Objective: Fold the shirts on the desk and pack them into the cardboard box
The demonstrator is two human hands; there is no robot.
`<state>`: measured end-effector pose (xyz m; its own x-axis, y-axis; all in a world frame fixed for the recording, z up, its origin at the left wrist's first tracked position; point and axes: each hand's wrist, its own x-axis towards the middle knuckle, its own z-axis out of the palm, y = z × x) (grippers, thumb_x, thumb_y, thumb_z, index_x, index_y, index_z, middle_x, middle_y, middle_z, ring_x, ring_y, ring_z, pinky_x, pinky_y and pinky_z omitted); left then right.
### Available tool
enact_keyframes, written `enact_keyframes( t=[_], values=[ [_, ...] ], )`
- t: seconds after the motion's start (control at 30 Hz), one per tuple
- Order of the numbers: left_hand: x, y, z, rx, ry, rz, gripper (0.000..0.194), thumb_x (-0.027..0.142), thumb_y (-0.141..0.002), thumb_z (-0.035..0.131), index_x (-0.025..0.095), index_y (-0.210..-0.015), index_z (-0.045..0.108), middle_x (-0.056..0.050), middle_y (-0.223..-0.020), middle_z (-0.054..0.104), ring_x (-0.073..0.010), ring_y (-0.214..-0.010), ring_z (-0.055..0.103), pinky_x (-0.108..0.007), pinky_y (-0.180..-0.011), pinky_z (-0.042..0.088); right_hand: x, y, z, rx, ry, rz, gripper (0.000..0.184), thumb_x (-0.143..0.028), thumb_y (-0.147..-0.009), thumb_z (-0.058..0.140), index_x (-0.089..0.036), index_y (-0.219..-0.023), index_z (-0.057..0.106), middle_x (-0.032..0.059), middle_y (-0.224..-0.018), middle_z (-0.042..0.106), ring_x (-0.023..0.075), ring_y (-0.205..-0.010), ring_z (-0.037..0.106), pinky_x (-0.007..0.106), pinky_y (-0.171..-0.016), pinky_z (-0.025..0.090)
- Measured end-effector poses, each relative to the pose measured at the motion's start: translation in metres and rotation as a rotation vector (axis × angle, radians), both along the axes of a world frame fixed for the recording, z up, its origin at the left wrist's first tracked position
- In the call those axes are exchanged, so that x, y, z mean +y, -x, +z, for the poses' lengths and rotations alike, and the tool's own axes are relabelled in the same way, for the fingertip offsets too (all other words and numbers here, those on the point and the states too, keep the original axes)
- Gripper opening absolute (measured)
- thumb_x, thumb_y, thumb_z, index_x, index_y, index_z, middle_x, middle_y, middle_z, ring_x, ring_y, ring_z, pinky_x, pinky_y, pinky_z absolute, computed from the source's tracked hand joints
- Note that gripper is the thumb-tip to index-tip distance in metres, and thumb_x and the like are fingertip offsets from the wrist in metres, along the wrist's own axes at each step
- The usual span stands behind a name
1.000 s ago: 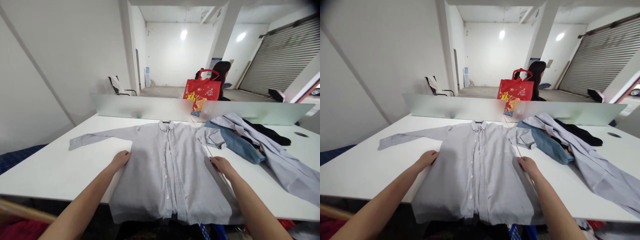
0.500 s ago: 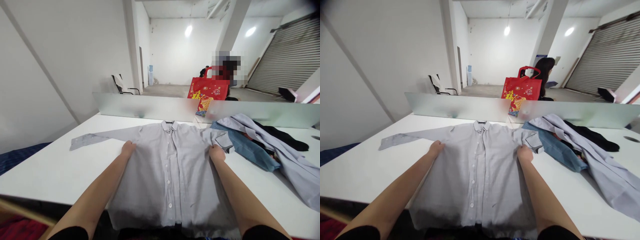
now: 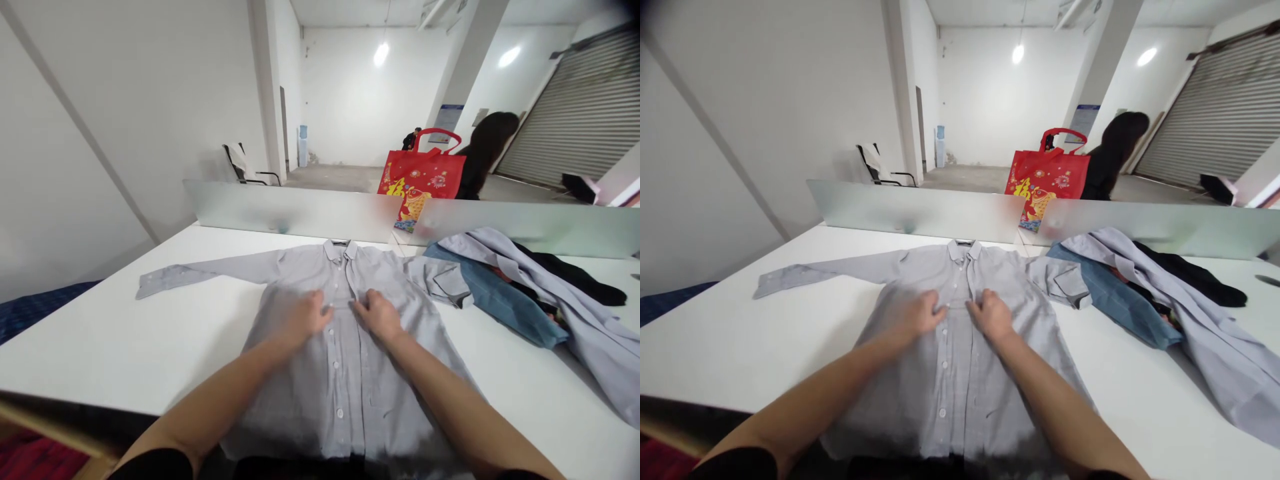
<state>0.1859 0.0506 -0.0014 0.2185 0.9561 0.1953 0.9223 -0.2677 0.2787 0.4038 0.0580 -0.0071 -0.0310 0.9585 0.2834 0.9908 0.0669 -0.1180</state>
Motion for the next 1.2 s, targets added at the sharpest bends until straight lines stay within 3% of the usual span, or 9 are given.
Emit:
enact_keyframes(
  t=[0.13, 0.27, 0.43, 0.67, 0.77, 0.87, 1.0, 1.1, 1.2],
  values=[
    [-0.011, -0.044, -0.004, 0.127, 0.081, -0.012, 0.027, 0.024, -0.086, 0.059, 0.009, -0.109, 0.059, -0.019, -0.106, 0.064, -0.0275, -0.101, 0.063, -0.033, -0.081, 0.047, 0.0, 0.029, -0.004, -0.065, 0.112, -0.057, 0.023, -0.024, -0.094, 0.045, -0.01, -0.105, 0.06, 0.0171, -0.099, 0.066, 0.023, -0.085, 0.067, 0.028, -0.067, 0.041],
    [0.0, -0.042, 0.003, 0.135, 0.126, -0.016, 0.023, 0.005, -0.083, 0.052, 0.008, -0.103, 0.063, -0.018, -0.1, 0.067, -0.0262, -0.098, 0.066, -0.03, -0.08, 0.048, 0.009, 0.02, 0.002, -0.048, 0.159, -0.076, 0.026, -0.013, -0.092, 0.04, -0.011, -0.101, 0.065, 0.0166, -0.096, 0.07, 0.023, -0.089, 0.068, 0.028, -0.07, 0.041],
    [0.017, -0.039, 0.011, 0.04, 0.106, -0.019, 0.027, 0.015, -0.092, 0.042, 0.014, -0.11, 0.063, -0.013, -0.103, 0.07, -0.022, -0.1, 0.066, -0.028, -0.084, 0.046, 0.013, 0.022, 0.011, -0.02, 0.103, -0.028, 0.029, -0.019, -0.096, 0.038, -0.014, -0.106, 0.065, 0.0142, -0.095, 0.072, 0.0219, -0.089, 0.067, 0.028, -0.072, 0.04],
    [0.015, -0.04, -0.003, -0.024, 0.127, -0.181, 0.031, 0.028, -0.098, 0.04, 0.021, -0.096, 0.069, -0.005, -0.1, 0.072, -0.0177, -0.098, 0.066, -0.025, -0.085, 0.047, 0.007, 0.026, 0.007, 0.002, 0.164, 0.13, 0.033, -0.028, -0.099, 0.04, -0.018, -0.089, 0.071, 0.0087, -0.092, 0.072, 0.0182, -0.089, 0.064, 0.024, -0.076, 0.039],
    [0.012, -0.026, -0.01, -0.037, 0.014, -0.189, 0.032, 0.025, -0.098, 0.038, 0.021, -0.118, 0.063, -0.008, -0.124, 0.064, -0.0189, -0.12, 0.055, -0.03, -0.102, 0.04, -0.007, 0.015, -0.001, -0.007, 0.083, 0.146, 0.036, -0.03, -0.101, 0.036, -0.016, -0.109, 0.068, 0.0129, -0.113, 0.068, 0.0219, -0.109, 0.058, 0.03, -0.092, 0.038],
    [0.015, -0.014, -0.02, 0.049, -0.092, -0.25, 0.044, 0.039, -0.097, 0.045, 0.024, -0.138, 0.049, -0.01, -0.147, 0.047, -0.0269, -0.138, 0.037, -0.045, -0.113, 0.029, -0.019, 0.009, -0.011, -0.059, 0.025, 0.233, 0.042, -0.039, -0.101, 0.039, -0.017, -0.134, 0.054, 0.0161, -0.142, 0.051, 0.0283, -0.134, 0.041, 0.046, -0.107, 0.029],
    [0.023, -0.01, -0.031, 0.142, -0.028, -0.269, 0.055, 0.051, -0.098, 0.036, 0.026, -0.147, 0.039, -0.008, -0.157, 0.034, -0.0309, -0.145, 0.025, -0.054, -0.116, 0.019, -0.036, 0.011, -0.014, -0.048, 0.112, 0.266, 0.051, -0.042, -0.1, 0.039, -0.018, -0.144, 0.043, 0.0157, -0.154, 0.037, 0.0307, -0.142, 0.029, 0.057, -0.111, 0.024],
    [0.014, -0.01, -0.034, 0.14, 0.01, -0.199, 0.06, 0.051, -0.098, 0.034, 0.021, -0.151, 0.032, -0.011, -0.16, 0.028, -0.0309, -0.146, 0.023, -0.053, -0.117, 0.017, -0.071, 0.008, -0.009, 0.019, 0.104, 0.306, 0.051, -0.044, -0.099, 0.042, -0.02, -0.144, 0.045, 0.0143, -0.155, 0.036, 0.0317, -0.142, 0.029, 0.059, -0.11, 0.027],
    [-0.022, -0.004, -0.033, 0.134, 0.049, -0.266, 0.062, 0.05, -0.098, 0.035, 0.018, -0.152, 0.029, -0.013, -0.16, 0.026, -0.0322, -0.146, 0.021, -0.054, -0.117, 0.017, -0.13, -0.005, -0.008, 0.205, 0.089, 0.434, 0.042, -0.04, -0.098, 0.046, -0.022, -0.135, 0.056, 0.0122, -0.145, 0.049, 0.0274, -0.133, 0.045, 0.048, -0.108, 0.038]
  ],
)
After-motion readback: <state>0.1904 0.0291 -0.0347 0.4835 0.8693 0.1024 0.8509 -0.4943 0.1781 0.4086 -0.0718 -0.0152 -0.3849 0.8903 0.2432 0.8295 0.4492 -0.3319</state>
